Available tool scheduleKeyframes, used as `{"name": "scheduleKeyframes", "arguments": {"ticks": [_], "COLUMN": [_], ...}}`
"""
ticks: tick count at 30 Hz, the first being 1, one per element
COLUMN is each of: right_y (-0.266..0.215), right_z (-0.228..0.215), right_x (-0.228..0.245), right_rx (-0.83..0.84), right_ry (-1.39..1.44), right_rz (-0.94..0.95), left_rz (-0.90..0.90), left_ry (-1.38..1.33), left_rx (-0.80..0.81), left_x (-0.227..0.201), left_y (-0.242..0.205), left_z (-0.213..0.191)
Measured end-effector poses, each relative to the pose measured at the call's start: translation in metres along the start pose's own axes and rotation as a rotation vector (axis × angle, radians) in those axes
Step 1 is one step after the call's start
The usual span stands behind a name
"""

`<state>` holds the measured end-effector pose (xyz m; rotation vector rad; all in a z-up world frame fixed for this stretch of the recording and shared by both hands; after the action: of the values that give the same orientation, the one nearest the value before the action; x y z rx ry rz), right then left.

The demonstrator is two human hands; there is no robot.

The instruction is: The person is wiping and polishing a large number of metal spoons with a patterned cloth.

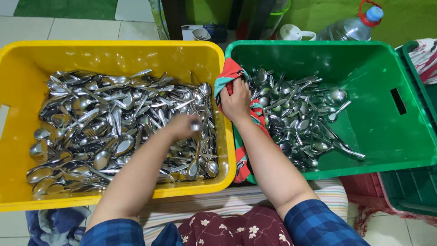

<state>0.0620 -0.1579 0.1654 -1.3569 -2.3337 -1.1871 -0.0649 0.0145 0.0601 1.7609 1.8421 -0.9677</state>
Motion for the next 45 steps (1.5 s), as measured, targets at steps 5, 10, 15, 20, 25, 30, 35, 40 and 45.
{"name": "scheduleKeyframes", "arguments": {"ticks": [5,10,15,20,25,30,35,40,45], "right_y": [-0.001,-0.001,-0.002,-0.001,0.003,0.000,-0.005,0.000,0.001], "right_z": [0.003,0.000,-0.003,0.005,0.007,0.008,0.009,0.000,0.001], "right_x": [-0.004,-0.003,0.005,-0.002,-0.006,-0.009,-0.010,0.001,0.000], "right_rx": [-0.043,-0.064,-0.038,0.007,0.022,0.012,0.020,0.042,0.028], "right_ry": [0.037,0.049,0.006,-0.010,-0.009,-0.002,-0.009,0.013,0.040], "right_rz": [-0.019,-0.041,-0.008,0.010,0.020,-0.012,-0.005,0.010,-0.013], "left_rz": [0.374,0.669,0.488,0.293,0.231,0.100,0.029,-0.100,-0.291], "left_ry": [0.428,0.781,0.841,0.829,0.834,0.706,0.660,0.606,0.412], "left_rx": [0.526,0.736,0.605,0.501,0.345,0.066,-0.103,-0.067,-0.078], "left_x": [-0.014,0.025,0.032,0.021,0.000,0.020,0.030,0.013,0.078], "left_y": [-0.022,-0.031,-0.015,-0.006,0.022,0.023,0.020,0.007,0.024], "left_z": [0.118,0.194,0.181,0.153,0.119,0.051,0.029,-0.011,-0.029]}}
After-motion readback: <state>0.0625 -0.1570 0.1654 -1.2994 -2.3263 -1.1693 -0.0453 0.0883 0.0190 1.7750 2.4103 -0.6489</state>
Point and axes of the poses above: each hand's wrist, its own y-axis towards the middle knuckle, its own z-axis out of the palm, x = y × z, the point moved 8 cm from there along y, towards the middle knuckle, and after that the axes turned 8 degrees about -y, right-handed, at the moved point
